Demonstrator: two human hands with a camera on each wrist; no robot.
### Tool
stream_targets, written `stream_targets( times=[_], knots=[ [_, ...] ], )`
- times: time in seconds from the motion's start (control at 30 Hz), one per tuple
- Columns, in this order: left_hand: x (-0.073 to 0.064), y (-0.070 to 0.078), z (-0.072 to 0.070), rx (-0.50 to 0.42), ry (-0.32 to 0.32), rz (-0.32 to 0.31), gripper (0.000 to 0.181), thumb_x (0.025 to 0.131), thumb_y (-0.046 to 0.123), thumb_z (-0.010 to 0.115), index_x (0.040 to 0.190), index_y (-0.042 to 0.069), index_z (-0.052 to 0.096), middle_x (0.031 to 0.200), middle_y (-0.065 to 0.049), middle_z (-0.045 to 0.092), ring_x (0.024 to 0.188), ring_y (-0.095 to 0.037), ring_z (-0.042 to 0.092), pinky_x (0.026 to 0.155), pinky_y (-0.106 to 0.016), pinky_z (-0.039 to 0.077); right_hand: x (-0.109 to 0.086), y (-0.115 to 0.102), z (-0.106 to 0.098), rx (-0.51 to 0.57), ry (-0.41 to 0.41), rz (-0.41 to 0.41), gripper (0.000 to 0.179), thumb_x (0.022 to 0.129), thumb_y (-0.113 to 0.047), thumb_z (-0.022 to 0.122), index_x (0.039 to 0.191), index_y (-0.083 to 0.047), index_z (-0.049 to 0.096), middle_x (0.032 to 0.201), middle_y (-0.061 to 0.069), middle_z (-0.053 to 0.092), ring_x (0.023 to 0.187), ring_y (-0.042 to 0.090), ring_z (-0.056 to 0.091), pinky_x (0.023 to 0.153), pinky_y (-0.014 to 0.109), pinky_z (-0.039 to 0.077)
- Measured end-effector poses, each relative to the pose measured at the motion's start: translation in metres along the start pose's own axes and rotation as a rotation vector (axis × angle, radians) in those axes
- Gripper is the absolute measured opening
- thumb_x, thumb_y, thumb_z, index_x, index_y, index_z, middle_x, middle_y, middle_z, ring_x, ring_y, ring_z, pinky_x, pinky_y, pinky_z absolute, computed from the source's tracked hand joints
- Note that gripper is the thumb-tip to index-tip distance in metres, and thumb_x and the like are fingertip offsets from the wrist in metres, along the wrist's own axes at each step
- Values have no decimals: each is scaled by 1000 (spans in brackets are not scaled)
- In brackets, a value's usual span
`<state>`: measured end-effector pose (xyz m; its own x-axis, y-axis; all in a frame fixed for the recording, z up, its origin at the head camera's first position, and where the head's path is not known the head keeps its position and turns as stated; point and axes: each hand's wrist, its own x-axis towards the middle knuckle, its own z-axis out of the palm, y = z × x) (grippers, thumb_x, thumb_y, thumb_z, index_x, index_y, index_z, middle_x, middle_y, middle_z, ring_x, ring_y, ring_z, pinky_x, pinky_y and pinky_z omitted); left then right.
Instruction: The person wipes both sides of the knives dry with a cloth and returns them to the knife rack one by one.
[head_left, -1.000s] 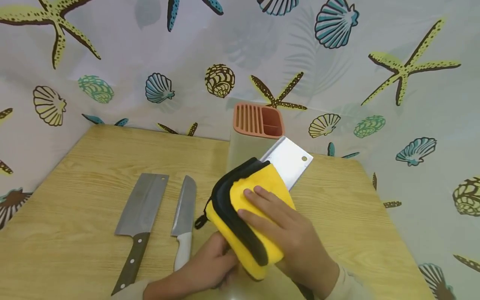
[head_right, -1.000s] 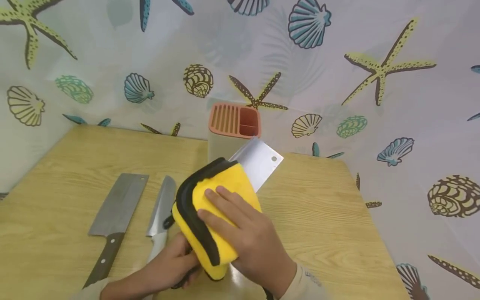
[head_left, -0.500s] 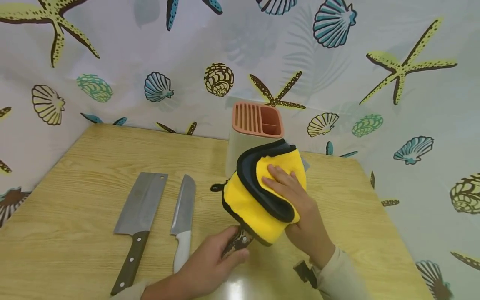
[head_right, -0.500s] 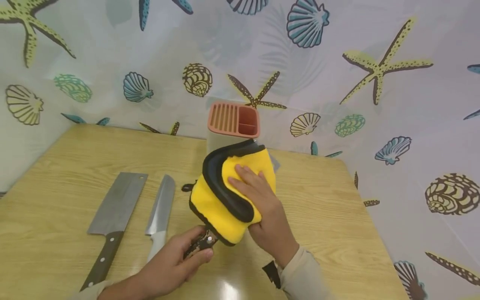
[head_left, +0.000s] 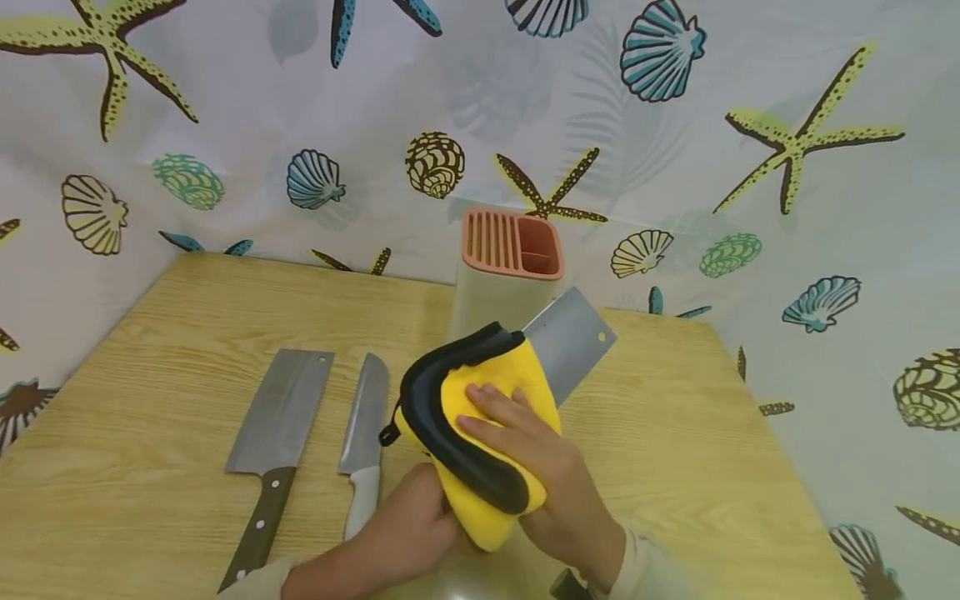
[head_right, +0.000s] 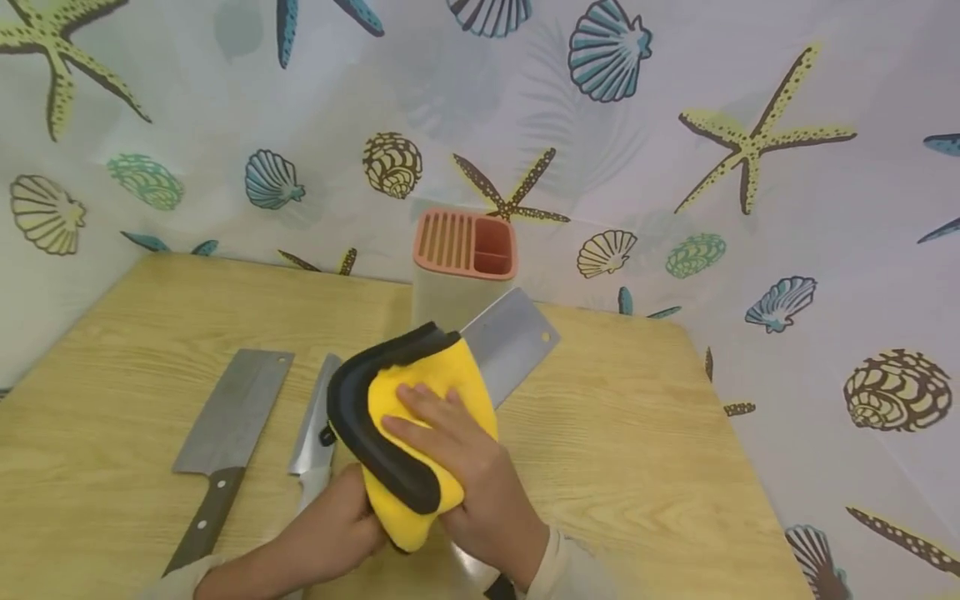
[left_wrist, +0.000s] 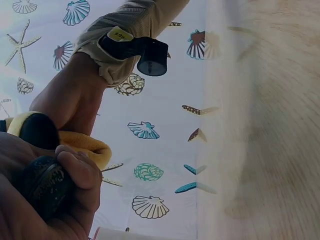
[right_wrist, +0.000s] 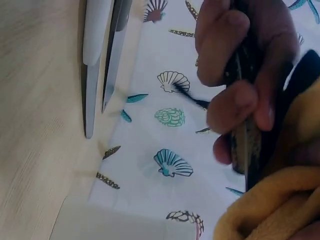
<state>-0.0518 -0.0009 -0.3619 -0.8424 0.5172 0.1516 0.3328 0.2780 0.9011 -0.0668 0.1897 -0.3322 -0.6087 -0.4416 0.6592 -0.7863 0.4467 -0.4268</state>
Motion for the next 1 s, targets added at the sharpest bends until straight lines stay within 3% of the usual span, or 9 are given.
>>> stream_targets(
  times=[0.1, 0.27, 0.37, 0.53, 0.6, 0.67, 0.77, 0.87, 1.0],
  knots=[
    [-1, 0, -1, 9, -21, -21, 8, 97, 16, 58, 102, 13, 63, 86, 5, 65, 77, 1, 53, 73, -22, 49, 6, 2, 2, 30, 33, 72, 46, 88, 8, 64, 131, -10, 65, 143, 8, 60, 139, 16, 51, 121, 44, 34],
    [-4, -1, -3, -89, -131, -56, 25, 103, 35, 54, 105, 10, 58, 79, 5, 56, 67, 2, 49, 60, -20, 48, 17, 34, -18, -23, 159, 205, 58, 85, 22, 49, 131, -9, 64, 143, 11, 59, 139, 14, 50, 120, 50, 33],
    [-7, -2, -4, -124, -172, -56, 27, 104, 34, 51, 105, 7, 56, 76, 6, 50, 62, 2, 46, 55, -20, 44, 22, 59, -38, -35, 262, 298, 55, 87, 21, 47, 132, -7, 64, 140, 5, 62, 135, 7, 53, 119, 35, 37],
    [-10, -3, -5, -118, -177, -51, 23, 102, 32, 54, 106, 9, 56, 76, 7, 51, 64, 3, 47, 58, -19, 44, 25, 77, -73, 141, 557, 433, 30, 96, 3, 56, 123, -2, 69, 104, -9, 74, 91, -1, 66, 83, 14, 53],
    [-10, -4, -5, -126, -160, -46, 22, 102, 31, 55, 109, 10, 57, 78, 7, 53, 65, 3, 48, 59, -19, 45, 27, 70, -83, 215, 680, 376, 27, 96, 1, 59, 121, 2, 68, 99, -5, 74, 85, 5, 67, 80, 16, 54],
    [-9, -6, -5, -141, -142, -57, 21, 101, 29, 56, 108, 9, 58, 77, 5, 54, 63, 2, 48, 57, -20, 45, 32, 55, -89, 259, 756, 259, 27, 93, 5, 61, 119, 7, 67, 110, 3, 75, 98, 12, 69, 92, 21, 54],
    [-7, -8, -6, -183, -117, -96, 25, 101, 29, 56, 112, 7, 59, 74, 2, 55, 57, 0, 50, 50, -21, 46, 40, 28, -88, 164, 779, 82, 28, 90, 8, 64, 118, 12, 66, 120, 12, 73, 113, 19, 68, 105, 29, 50],
    [-4, -9, -7, -204, -103, -134, 27, 101, 30, 57, 112, 6, 59, 71, 1, 53, 53, -1, 49, 46, -22, 45, 39, 8, -76, -21, 676, -59, 26, 92, -3, 68, 112, 13, 67, 120, 18, 72, 117, 19, 67, 107, 31, 50],
    [1, -6, -8, -208, -90, -159, 27, 101, 29, 58, 113, 5, 58, 74, -2, 58, 51, -3, 50, 45, -23, 46, 24, -4, -49, -225, 382, -163, 32, 98, -22, 63, 112, 6, 70, 122, 22, 69, 124, 18, 64, 109, 30, 47]
  ],
)
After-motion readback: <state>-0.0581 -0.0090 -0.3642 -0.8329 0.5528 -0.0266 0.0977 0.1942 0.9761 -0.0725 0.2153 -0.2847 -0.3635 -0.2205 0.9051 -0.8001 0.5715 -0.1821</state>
